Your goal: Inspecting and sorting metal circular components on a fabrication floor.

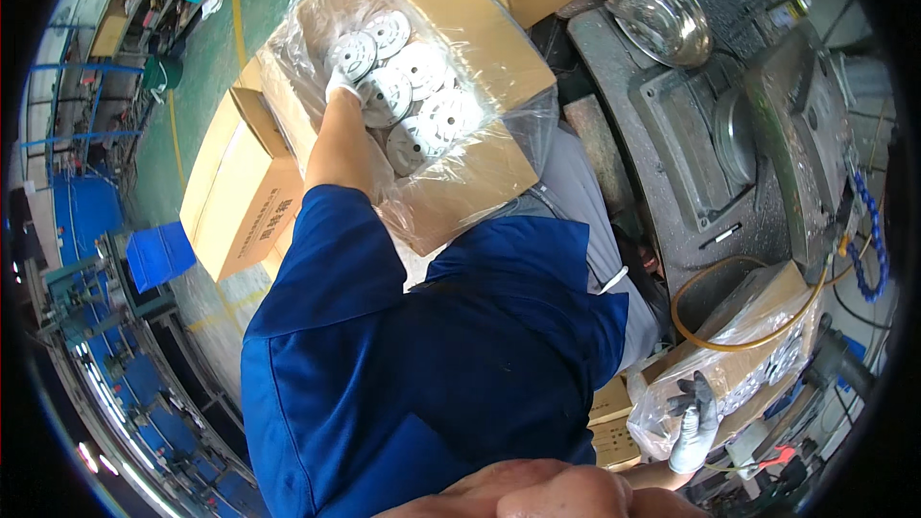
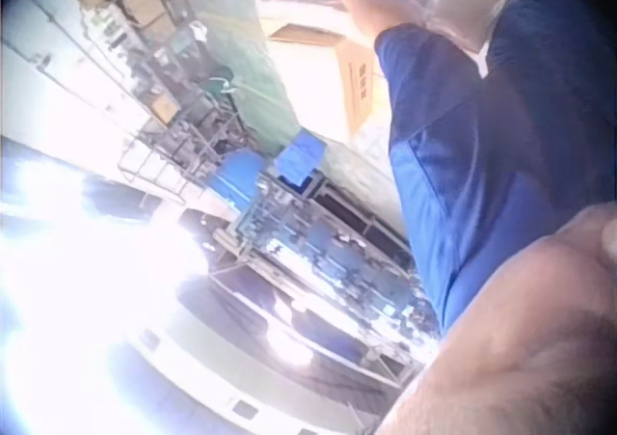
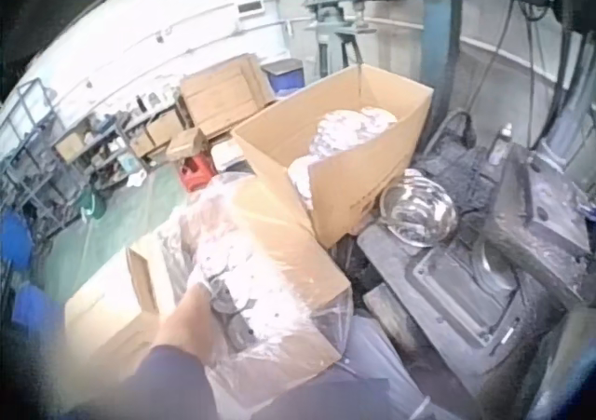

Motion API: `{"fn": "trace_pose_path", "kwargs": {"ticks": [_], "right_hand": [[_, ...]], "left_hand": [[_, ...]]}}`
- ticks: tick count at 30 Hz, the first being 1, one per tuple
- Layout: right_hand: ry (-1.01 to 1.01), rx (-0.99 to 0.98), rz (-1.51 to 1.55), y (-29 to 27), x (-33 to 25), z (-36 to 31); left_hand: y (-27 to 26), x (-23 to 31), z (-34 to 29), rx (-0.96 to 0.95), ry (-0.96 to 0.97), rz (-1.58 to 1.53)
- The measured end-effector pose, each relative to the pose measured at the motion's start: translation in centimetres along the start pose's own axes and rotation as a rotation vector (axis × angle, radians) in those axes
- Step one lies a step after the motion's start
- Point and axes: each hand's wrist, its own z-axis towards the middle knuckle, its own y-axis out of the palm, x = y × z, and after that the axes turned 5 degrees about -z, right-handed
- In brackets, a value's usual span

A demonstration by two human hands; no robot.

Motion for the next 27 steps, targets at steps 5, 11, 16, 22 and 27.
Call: {"fn": "trace_pose_path", "kwargs": {"ticks": [5, 11, 16, 22, 27], "right_hand": [[0.14, 0.085, -0.098, 2.0, -4.9, -0.4], [0.135, 0.049, -0.084, 1.9, -5.0, 2.0], [0.091, 0.048, -0.035, 2.0, -4.0, 2.6], [0.019, -0.029, 0.12, 2.9, -2.3, 2.5], [-0.061, -0.183, 0.293, 3.4, -1.6, 3.0]], "left_hand": [[11.6, 14.4, 0.3, -0.202, -1.223, 0.317], [10.2, 20.7, 2.0, -0.438, -0.764, 0.719], [8.5, 31.0, 3.6, -0.76, -0.754, 0.489], [6.5, 44.3, 3.5, -0.518, -0.423, 0.243], [5.4, 57.6, 3.4, -0.42, -0.275, 0.403]]}}
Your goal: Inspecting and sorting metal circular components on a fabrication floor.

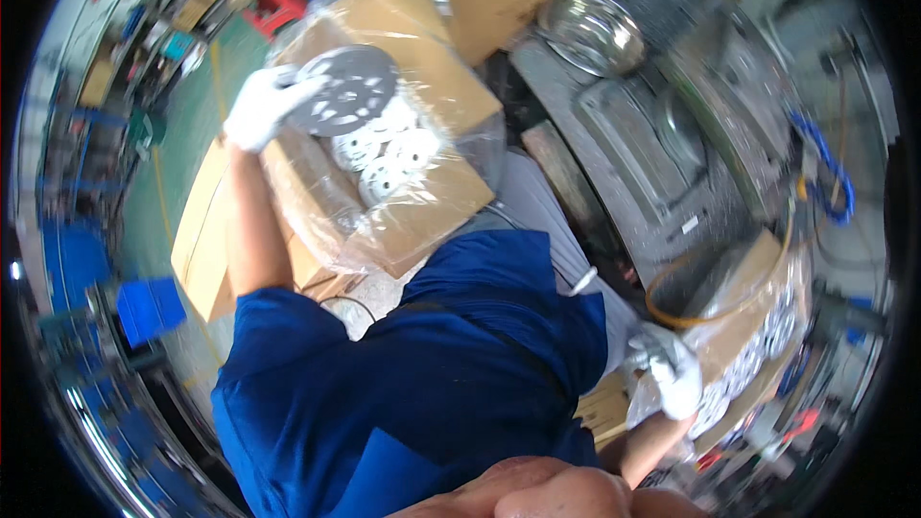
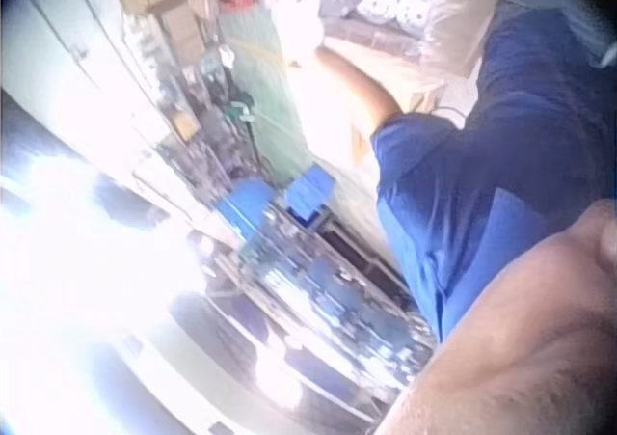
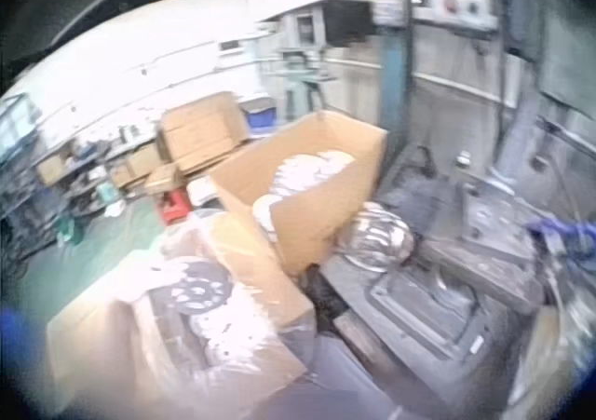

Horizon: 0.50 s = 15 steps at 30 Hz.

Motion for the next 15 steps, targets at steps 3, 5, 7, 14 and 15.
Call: {"fn": "trace_pose_path", "kwargs": {"ticks": [3, 5, 7, 14, 15], "right_hand": [[-0.076, -0.11, 0.011, -1.1, -0.1, 0.0], [-0.16, -0.11, 0.203, -0.6, 0.5, -1.5], [-0.238, -0.158, 0.15, -1.1, 1.2, -2.3], [-0.563, -0.376, 0.191, 0.6, 1.9, -1.7], [-0.468, -0.378, 0.244, 1.5, 1.9, -1.4]], "left_hand": [[-0.1, 3.2, -2.8, 0.121, 0.217, -0.202], [0.1, 5.8, -3.6, 0.141, 0.322, -0.196], [0.8, 9.0, -4.7, 0.143, 0.417, -0.19], [2.3, 13.5, -7.2, -0.053, 0.849, -0.005], [3.2, 13.8, -7.5, -0.055, 0.895, 0.006]]}}
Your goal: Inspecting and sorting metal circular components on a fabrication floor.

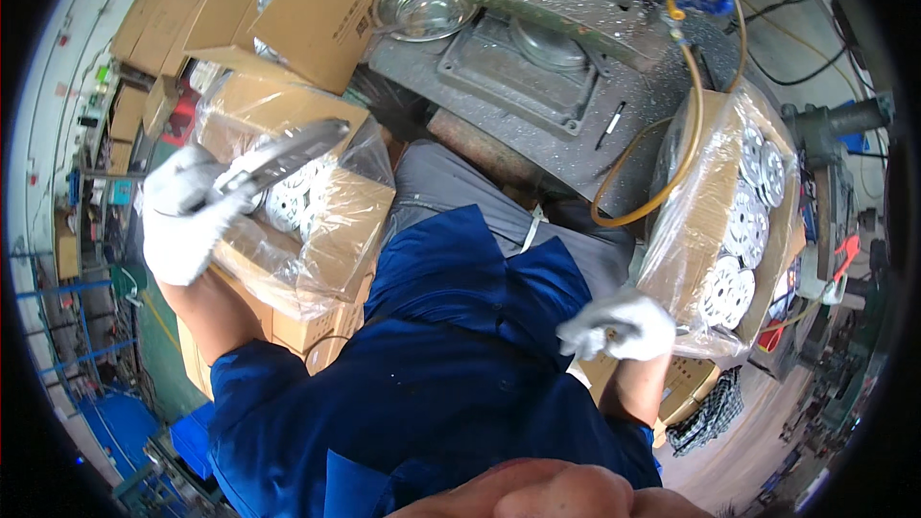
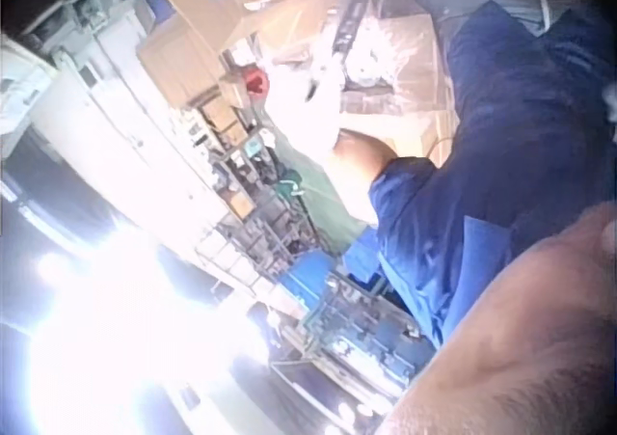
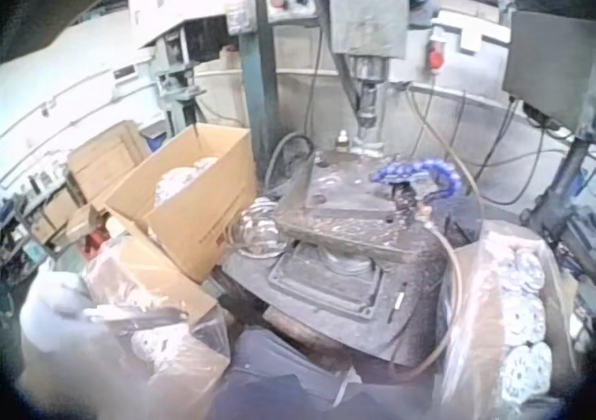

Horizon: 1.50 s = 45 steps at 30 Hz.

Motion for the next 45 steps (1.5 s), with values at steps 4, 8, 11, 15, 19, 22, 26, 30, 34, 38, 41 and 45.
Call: {"fn": "trace_pose_path", "kwargs": {"ticks": [4, 8, 11, 15, 19, 22, 26, 30, 34, 38, 41, 45], "right_hand": [[0.053, 0.187, 0.546, 2.5, 2.7, 5.3], [0.03, 0.371, 0.838, 2.6, 4.4, 10.1], [0.024, 0.687, 0.842, 1.6, 3.5, 11.0], [0.024, 0.751, 0.588, 0.0, 4.8, 10.6], [-0.007, 0.694, 0.356, -1.1, 4.4, 12.4], [-0.042, 0.681, 0.328, -2.1, 3.7, 12.6], [0.186, 0.676, 0.265, -3.8, 6.4, 10.2], [0.201, 0.595, 0.536, -1.1, 10.2, 7.7], [0.272, 0.578, 0.628, 0.7, 13.8, 6.6], [0.294, 0.638, 0.642, 0.8, 15.0, 5.6], [0.308, 0.702, 0.628, 0.0, 15.8, 4.8], [0.303, 0.751, 0.663, 0.0, 16.0, 3.7]], "left_hand": [[5.1, 4.5, 3.0, -0.24, 0.229, 0.18], [12.1, 5.7, 3.0, -0.402, 0.644, 0.309], [14.0, 5.4, 2.9, -0.408, 0.67, 0.284], [15.0, 4.5, 4.4, -0.022, 0.148, -0.115], [20.7, 3.0, 6.9, -0.106, -0.15, -0.527], [20.7, 3.6, 8.6, -0.125, -0.234, -0.582], [20.8, 1.4, 11.0, 0.093, -0.254, -0.639], [20.5, -0.9, 17.8, 0.298, -0.318, -0.881], [21.8, -4.8, 26.3, 0.385, -0.285, -0.628], [21.9, -1.2, 29.9, 0.335, -0.416, -0.406], [21.5, -1.2, 31.5, 0.034, -0.508, -0.13], [20.3, -0.6, 32.1, -0.037, -0.502, 0.129]]}}
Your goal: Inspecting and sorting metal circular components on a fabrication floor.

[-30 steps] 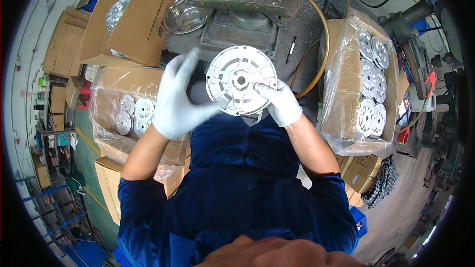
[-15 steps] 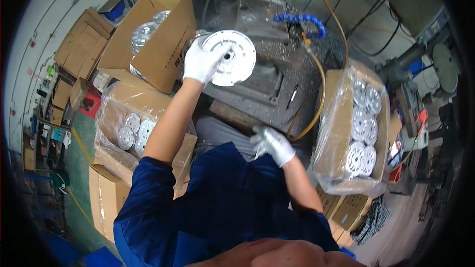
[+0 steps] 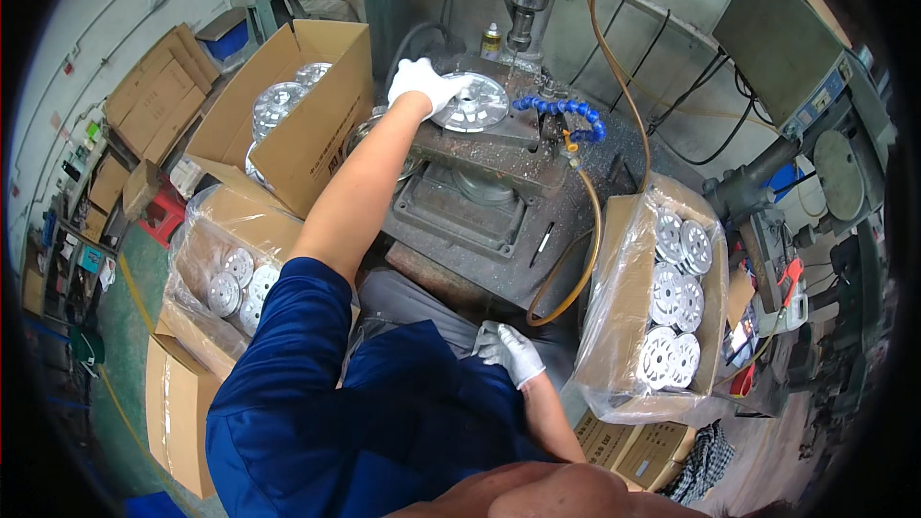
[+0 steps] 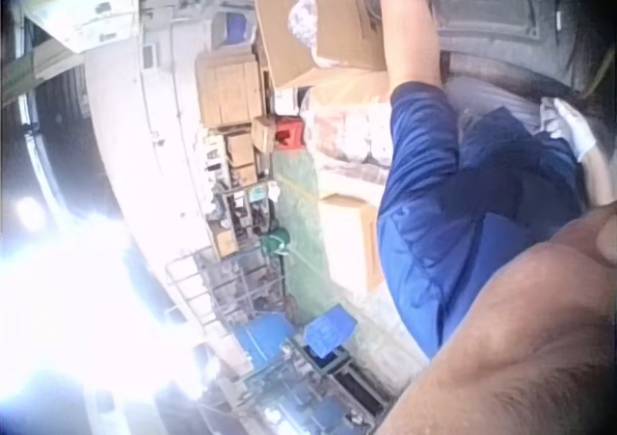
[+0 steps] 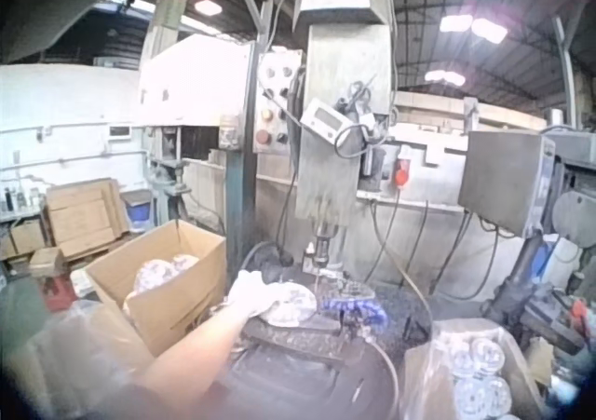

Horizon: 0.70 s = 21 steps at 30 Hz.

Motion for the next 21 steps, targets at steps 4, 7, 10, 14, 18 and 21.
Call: {"fn": "trace_pose_path", "kwargs": {"ticks": [4, 7, 10, 14, 18, 21], "right_hand": [[0.044, -0.018, -0.056, -1.3, 1.0, 0.3], [0.031, -0.014, -0.042, -0.9, 1.0, 0.7], [0.016, 0.01, -0.034, -0.5, 1.3, 1.0], [0.037, 0.043, -0.164, -0.1, 1.4, 1.4], [0.054, 0.078, -0.219, -0.6, 1.5, 1.6], [0.048, 0.092, -0.2, -0.7, 1.5, 1.8]], "left_hand": [[-0.1, 0.1, 0.9, -0.031, 0.305, 0.028], [0.2, 0.2, 0.7, -0.17, 0.237, -0.001], [1.3, 0.3, 0.6, -0.084, 0.161, -0.049], [1.2, 1.2, 0.4, 0.012, 0.154, -0.073], [1.3, 1.1, 0.6, -0.071, 0.129, -0.046], [1.4, 1.2, 0.9, -0.119, 0.093, -0.046]]}}
